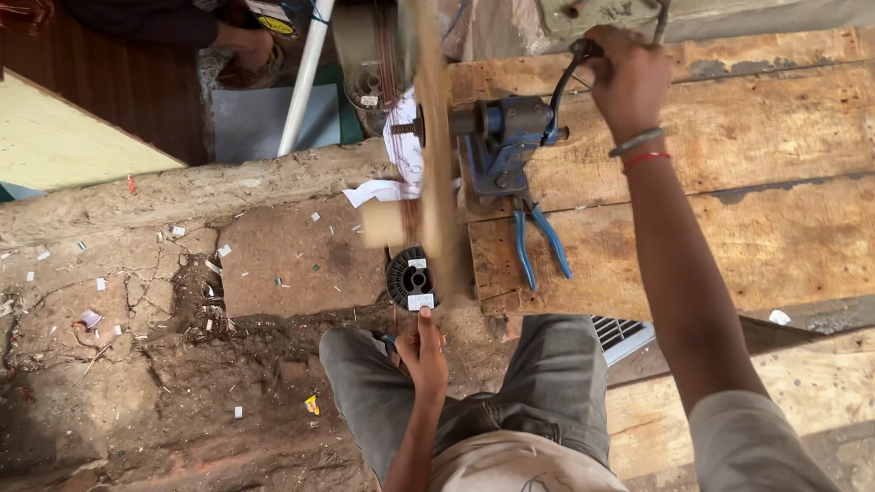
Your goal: The person winds copper wire onto a component using a hand-cranked machine, then removes the finished coil by hand.
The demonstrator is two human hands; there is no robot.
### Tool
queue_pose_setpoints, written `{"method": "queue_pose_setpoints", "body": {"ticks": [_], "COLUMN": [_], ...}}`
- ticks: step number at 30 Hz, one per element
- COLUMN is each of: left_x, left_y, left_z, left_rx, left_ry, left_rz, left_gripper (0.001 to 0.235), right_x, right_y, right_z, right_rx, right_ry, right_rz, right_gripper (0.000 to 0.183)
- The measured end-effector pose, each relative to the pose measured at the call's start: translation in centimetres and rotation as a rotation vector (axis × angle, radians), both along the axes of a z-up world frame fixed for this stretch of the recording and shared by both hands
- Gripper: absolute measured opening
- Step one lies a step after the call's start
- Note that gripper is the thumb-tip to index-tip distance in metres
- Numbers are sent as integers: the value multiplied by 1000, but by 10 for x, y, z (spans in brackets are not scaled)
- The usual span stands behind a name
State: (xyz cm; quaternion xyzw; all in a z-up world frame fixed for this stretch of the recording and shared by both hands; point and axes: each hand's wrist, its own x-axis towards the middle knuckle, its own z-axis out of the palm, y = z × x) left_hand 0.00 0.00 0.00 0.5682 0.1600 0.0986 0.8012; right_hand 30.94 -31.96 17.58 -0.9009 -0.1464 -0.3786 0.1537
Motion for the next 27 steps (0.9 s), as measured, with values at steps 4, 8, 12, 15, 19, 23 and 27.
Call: {"method": "queue_pose_setpoints", "body": {"ticks": [4,8,12,15,19,23,27], "left_x": [4,7,0,-1,-4,-8,-13], "left_y": [-2,-2,-1,0,2,-1,-1], "left_z": [0,6,15,24,31,32,32], "left_rx": [-29,10,58,83,115,114,89], "left_ry": [15,-35,42,63,14,28,-6], "left_rz": [25,19,-5,27,25,31,31], "left_gripper": [56,59,61,59,57,57,54], "right_x": [25,17,-36,-101,-168,-188,-179], "right_y": [3,4,4,8,17,15,4], "right_z": [-56,-125,-161,-142,-89,-36,19], "right_rx": [-9,-65,-223,-283,-308,-136,-1], "right_ry": [198,329,679,522,377,340,216], "right_rz": [-101,-171,-328,-269,-200,-93,-19], "right_gripper": [10,11,18,24,34,22,11]}}
